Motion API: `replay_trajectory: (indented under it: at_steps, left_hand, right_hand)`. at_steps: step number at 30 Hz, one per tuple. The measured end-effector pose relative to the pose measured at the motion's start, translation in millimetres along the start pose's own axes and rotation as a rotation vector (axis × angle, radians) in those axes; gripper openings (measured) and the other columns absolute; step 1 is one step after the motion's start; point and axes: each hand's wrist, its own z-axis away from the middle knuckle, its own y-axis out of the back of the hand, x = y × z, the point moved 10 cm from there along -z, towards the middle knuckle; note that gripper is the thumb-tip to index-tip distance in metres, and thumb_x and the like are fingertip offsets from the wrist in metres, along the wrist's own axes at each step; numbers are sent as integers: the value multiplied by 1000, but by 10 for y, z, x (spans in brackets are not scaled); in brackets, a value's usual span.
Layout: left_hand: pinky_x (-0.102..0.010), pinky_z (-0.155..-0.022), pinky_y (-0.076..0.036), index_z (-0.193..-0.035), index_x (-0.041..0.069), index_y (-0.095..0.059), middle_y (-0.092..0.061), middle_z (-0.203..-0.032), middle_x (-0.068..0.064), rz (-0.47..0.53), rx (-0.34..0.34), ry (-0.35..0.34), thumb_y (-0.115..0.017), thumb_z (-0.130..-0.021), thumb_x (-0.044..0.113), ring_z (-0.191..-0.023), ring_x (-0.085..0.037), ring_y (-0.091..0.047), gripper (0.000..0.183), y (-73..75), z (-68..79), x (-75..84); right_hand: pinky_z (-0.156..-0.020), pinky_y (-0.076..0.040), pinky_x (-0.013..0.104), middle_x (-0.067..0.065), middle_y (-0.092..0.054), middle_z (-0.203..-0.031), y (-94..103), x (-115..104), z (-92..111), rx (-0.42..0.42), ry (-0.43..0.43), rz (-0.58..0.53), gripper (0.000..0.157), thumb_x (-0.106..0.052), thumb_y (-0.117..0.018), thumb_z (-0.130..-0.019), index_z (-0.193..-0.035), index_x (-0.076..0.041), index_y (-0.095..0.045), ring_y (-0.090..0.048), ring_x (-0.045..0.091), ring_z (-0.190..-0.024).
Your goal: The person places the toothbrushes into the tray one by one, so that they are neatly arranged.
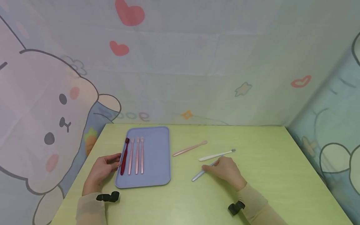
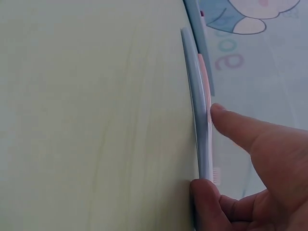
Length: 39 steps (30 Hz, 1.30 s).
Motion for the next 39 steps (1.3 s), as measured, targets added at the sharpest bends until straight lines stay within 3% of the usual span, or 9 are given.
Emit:
replay_trajectory:
  at_steps: [6,15,21,26,32,39]
  left_hand:
    - [-20,-82,-60,-149,-10,-56,-67,-136,-30,-4,4,-13,-70,-101,2,-101,-2,-66,50,2,27,23]
    - [-20,-83,-60,-149,-7,-57,-66,-139,-29,-1,7,10,-70,-102,2,-106,-7,-67,50,-17,13,-1]
    - [-21,-82,-60,-149,-8,-57,-67,-137,-29,-28,15,12,-70,-102,2,-106,-10,-67,50,9,10,-7]
    - [-21,-83,-60,-150,-8,-56,-66,-139,-29,-40,14,19,-70,-102,3,-110,-14,-68,50,10,30,7]
    - [-22,-84,-61,-150,-9,-56,-64,-140,-30,-40,11,15,-69,-103,2,-115,-21,-68,50,3,41,28]
    - [-21,-83,-60,-150,-7,-56,-65,-140,-29,-46,10,16,-69,-103,3,-112,-16,-68,50,0,21,0]
  right_hand:
    - [-49,-18,26,-10,-24,-51,-3,-29,13,-4,23,28,68,-59,-87,-82,-51,-19,-42,-21,10,-52]
    - [-52,-32,27,-6,-44,-56,111,128,137,-14,0,24,47,-48,-89,-82,-62,-13,-63,-36,12,-55]
    - [-61,-47,32,0,-66,-79,265,263,269,-23,-19,22,39,-44,-86,-87,-85,-8,-72,-56,18,-70]
    - [-66,-51,33,1,-69,-86,378,374,297,-15,-19,26,37,-38,-85,-90,-94,-4,-73,-59,19,-77]
    - [-65,-52,34,4,-68,-86,401,451,334,-54,-42,22,45,-43,-88,-87,-96,-2,-72,-60,21,-76]
    - [-64,-51,33,2,-68,-82,417,451,382,-59,-27,29,34,-34,-88,-87,-91,-3,-75,-59,19,-73]
